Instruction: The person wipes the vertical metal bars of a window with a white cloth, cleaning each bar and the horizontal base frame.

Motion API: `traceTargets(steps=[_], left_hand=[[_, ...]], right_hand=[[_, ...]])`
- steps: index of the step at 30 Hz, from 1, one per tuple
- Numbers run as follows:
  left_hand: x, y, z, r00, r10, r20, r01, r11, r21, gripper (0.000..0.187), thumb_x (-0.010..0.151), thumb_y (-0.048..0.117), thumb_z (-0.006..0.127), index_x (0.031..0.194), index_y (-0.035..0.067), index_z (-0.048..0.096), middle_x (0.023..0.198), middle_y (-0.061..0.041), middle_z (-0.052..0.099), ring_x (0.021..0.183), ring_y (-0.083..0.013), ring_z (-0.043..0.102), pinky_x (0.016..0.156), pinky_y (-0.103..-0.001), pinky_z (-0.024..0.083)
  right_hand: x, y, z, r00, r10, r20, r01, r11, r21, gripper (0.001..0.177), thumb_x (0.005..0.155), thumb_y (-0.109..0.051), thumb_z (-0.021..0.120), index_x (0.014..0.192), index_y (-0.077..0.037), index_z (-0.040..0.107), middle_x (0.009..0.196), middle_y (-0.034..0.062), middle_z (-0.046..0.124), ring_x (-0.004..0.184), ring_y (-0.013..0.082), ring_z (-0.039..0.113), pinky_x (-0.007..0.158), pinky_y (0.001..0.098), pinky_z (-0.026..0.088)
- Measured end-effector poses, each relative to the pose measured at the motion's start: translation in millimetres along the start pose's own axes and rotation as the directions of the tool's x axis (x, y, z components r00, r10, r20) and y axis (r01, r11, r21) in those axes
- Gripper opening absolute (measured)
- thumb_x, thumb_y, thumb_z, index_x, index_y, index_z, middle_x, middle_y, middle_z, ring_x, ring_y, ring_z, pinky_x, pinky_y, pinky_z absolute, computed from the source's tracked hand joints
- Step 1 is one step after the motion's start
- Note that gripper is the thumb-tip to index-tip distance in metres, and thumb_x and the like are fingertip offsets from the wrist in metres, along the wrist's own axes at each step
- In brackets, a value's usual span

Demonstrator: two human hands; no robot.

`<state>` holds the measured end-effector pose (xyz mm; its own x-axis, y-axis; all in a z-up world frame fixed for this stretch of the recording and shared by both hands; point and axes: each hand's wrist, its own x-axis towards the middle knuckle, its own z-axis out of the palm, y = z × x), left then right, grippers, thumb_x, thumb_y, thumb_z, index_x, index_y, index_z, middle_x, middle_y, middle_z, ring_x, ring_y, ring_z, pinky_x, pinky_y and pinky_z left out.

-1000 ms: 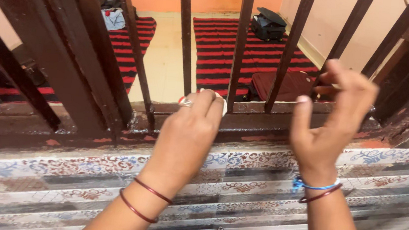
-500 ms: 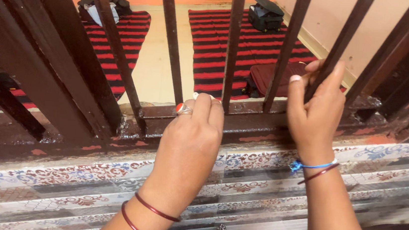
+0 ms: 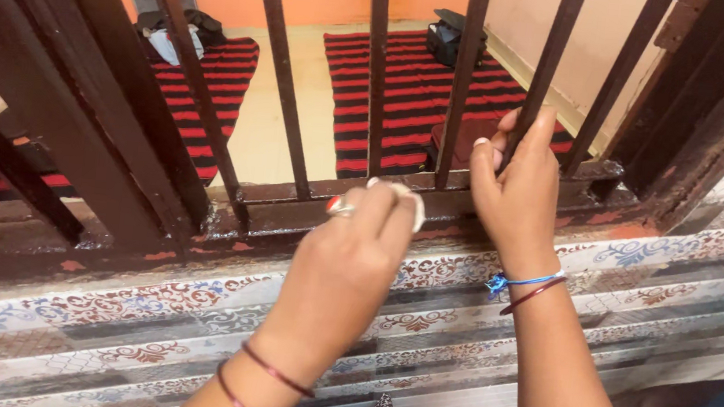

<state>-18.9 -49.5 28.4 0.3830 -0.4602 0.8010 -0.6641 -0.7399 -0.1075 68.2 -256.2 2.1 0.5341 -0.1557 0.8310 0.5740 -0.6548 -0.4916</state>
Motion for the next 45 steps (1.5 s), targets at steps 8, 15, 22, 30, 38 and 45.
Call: traceTargets(steps=[8, 15, 22, 30, 38, 45], left_hand=[[39.1, -8.1, 59.1, 0.998, -0.043, 0.043, 0.035, 0.983, 0.179, 0.007, 0.082, 0.001, 0.064, 0.089, 0.002, 0.063, 0.093, -0.012, 0.059, 0.086, -0.0224, 0.067, 0.067, -0.029, 0.058], [30.1, -3.7, 67.3, 0.997, -0.033, 0.063, 0.013, 0.955, 0.297, 0.010, 0.084, 0.004, 0.063, 0.092, -0.001, 0.065, 0.089, -0.010, 0.058, 0.082, -0.0189, 0.067, 0.066, -0.024, 0.056], [27.6, 5.1, 68.6, 0.997, -0.033, 0.065, 0.006, 0.927, 0.375, 0.014, 0.085, 0.006, 0.061, 0.095, -0.002, 0.065, 0.091, -0.011, 0.058, 0.081, -0.0180, 0.067, 0.068, -0.023, 0.056], [25.8, 2.5, 65.9, 0.999, -0.009, 0.049, -0.007, 0.952, 0.307, 0.006, 0.086, 0.005, 0.061, 0.088, 0.000, 0.064, 0.090, -0.011, 0.058, 0.079, -0.0179, 0.068, 0.066, -0.026, 0.057], [18.7, 10.5, 34.4, 0.993, 0.120, 0.009, -0.120, 0.981, 0.150, 0.017, 0.085, 0.005, 0.063, 0.101, -0.001, 0.065, 0.093, -0.009, 0.058, 0.079, -0.0190, 0.067, 0.066, -0.027, 0.057], [41.9, 22.0, 56.2, 0.977, 0.175, -0.123, -0.165, 0.983, 0.086, 0.021, 0.088, 0.004, 0.062, 0.106, -0.004, 0.064, 0.097, -0.010, 0.057, 0.095, -0.0205, 0.063, 0.071, -0.026, 0.058]], right_hand=[[-0.8, 3.9, 3.3, 0.998, -0.054, -0.027, 0.053, 0.998, -0.017, 0.024, 0.100, -0.002, 0.063, 0.114, 0.000, 0.043, 0.075, 0.0067, 0.054, 0.063, 0.0190, 0.058, 0.061, 0.0328, 0.047], [-1.1, 6.7, 11.9, 0.992, -0.072, -0.103, 0.063, 0.995, -0.080, 0.022, 0.100, -0.003, 0.064, 0.112, -0.001, 0.045, 0.074, 0.0062, 0.055, 0.060, 0.0190, 0.058, 0.060, 0.0328, 0.046], [-2.2, 10.6, 12.4, 0.991, -0.073, -0.110, 0.063, 0.994, -0.092, 0.022, 0.101, -0.003, 0.063, 0.112, -0.001, 0.045, 0.074, 0.0073, 0.054, 0.061, 0.0210, 0.059, 0.060, 0.0339, 0.047], [-1.2, 5.8, 5.3, 0.996, -0.064, -0.054, 0.061, 0.997, -0.056, 0.024, 0.099, -0.003, 0.063, 0.114, 0.000, 0.044, 0.076, 0.0089, 0.057, 0.064, 0.0236, 0.062, 0.062, 0.0355, 0.049], [-0.2, 8.1, -6.3, 0.998, -0.054, 0.037, 0.051, 0.995, 0.091, 0.027, 0.112, -0.027, 0.043, 0.120, -0.001, 0.045, 0.080, 0.0114, 0.059, 0.073, 0.0265, 0.066, 0.066, 0.0382, 0.049], [2.2, 9.5, -17.5, 0.989, -0.089, 0.121, 0.059, 0.971, 0.232, 0.049, 0.116, -0.046, 0.029, 0.122, -0.001, 0.047, 0.082, 0.0104, 0.058, 0.075, 0.0222, 0.059, 0.071, 0.0368, 0.047]])
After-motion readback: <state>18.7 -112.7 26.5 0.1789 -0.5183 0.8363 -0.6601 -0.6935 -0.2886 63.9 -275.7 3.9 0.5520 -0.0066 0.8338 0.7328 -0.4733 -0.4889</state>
